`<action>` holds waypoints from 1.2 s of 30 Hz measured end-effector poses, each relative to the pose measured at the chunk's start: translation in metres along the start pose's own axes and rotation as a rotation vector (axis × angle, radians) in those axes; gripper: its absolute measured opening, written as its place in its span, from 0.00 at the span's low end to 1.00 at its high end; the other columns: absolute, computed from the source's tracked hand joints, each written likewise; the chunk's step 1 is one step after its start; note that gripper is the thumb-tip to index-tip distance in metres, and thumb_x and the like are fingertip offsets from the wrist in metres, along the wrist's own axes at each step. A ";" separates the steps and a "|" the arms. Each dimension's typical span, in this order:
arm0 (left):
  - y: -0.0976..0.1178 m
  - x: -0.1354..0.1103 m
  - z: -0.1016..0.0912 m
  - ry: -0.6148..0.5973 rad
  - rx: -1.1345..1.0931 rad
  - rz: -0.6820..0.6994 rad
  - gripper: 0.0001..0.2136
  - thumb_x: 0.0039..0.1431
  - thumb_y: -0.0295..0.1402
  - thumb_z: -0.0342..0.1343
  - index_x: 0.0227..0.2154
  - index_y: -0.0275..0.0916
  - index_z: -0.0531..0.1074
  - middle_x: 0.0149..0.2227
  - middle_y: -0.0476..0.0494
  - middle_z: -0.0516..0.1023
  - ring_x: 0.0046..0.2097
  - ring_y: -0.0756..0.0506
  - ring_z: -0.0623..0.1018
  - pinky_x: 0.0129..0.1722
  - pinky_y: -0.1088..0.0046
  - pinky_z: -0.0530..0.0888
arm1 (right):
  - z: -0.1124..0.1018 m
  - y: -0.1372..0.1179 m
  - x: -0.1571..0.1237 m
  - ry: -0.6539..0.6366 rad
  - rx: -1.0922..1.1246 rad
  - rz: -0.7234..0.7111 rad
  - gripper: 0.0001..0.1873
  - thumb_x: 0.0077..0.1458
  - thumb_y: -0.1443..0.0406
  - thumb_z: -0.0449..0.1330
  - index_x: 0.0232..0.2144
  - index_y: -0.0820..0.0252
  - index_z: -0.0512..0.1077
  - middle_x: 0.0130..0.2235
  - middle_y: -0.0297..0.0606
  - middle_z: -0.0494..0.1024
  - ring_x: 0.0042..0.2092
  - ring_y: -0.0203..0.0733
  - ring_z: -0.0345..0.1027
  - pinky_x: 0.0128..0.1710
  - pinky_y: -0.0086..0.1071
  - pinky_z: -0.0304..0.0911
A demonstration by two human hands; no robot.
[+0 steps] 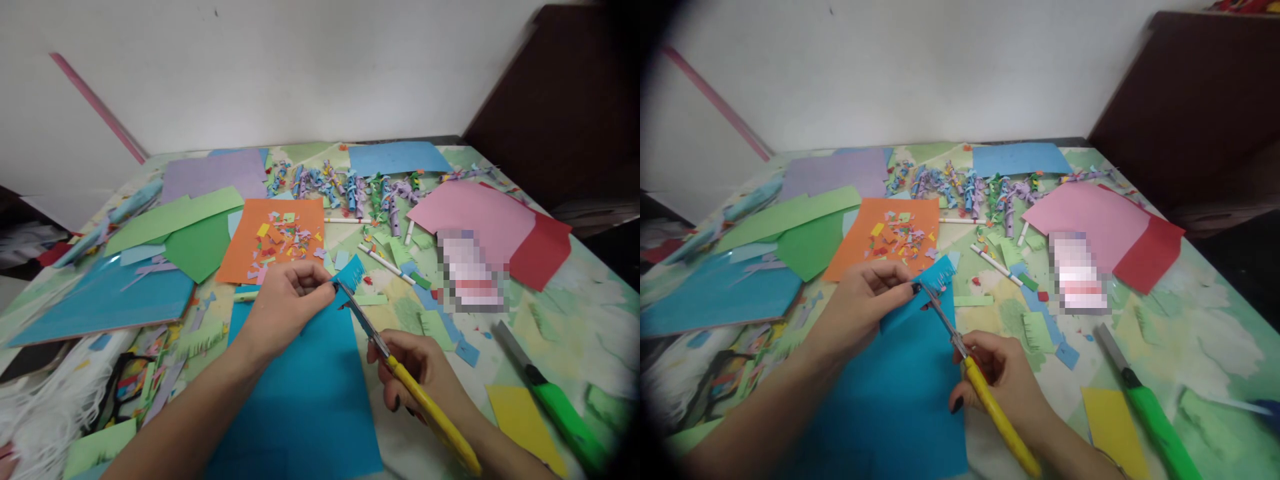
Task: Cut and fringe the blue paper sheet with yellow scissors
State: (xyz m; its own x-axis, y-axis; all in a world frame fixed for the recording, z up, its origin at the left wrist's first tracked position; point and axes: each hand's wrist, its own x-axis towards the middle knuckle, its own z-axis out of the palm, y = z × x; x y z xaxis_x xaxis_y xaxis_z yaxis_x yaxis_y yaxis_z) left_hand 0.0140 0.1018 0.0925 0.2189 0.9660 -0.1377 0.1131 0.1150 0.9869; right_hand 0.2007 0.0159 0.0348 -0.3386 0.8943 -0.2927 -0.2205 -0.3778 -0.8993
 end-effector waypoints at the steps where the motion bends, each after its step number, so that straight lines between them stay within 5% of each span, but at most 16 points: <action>1: 0.000 0.000 0.000 -0.004 -0.005 0.000 0.04 0.43 0.29 0.58 0.18 0.35 0.70 0.18 0.53 0.69 0.22 0.55 0.66 0.21 0.81 0.61 | 0.000 0.000 0.000 -0.004 0.005 -0.001 0.18 0.35 0.69 0.75 0.28 0.62 0.70 0.17 0.23 0.65 0.17 0.23 0.48 0.12 0.17 0.42; 19: -0.002 0.000 0.001 -0.022 -0.055 -0.010 0.05 0.43 0.31 0.59 0.20 0.36 0.70 0.18 0.52 0.69 0.21 0.54 0.66 0.20 0.79 0.61 | -0.005 0.004 0.000 -0.085 0.017 -0.056 0.19 0.44 0.56 0.71 0.32 0.62 0.71 0.21 0.27 0.64 0.20 0.27 0.52 0.14 0.18 0.49; 36: 0.000 -0.001 0.002 0.002 -0.019 -0.015 0.05 0.42 0.31 0.59 0.19 0.36 0.69 0.18 0.52 0.69 0.22 0.53 0.66 0.21 0.78 0.61 | -0.001 0.000 -0.002 -0.037 0.001 -0.004 0.18 0.41 0.60 0.72 0.30 0.62 0.70 0.20 0.25 0.63 0.18 0.25 0.48 0.11 0.17 0.44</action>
State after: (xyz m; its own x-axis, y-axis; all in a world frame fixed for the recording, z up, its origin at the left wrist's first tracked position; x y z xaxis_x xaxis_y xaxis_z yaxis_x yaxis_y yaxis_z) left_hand 0.0153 0.1001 0.0921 0.2150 0.9647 -0.1521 0.0982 0.1336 0.9862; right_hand 0.2025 0.0144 0.0345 -0.3711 0.8862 -0.2772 -0.2229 -0.3748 -0.8999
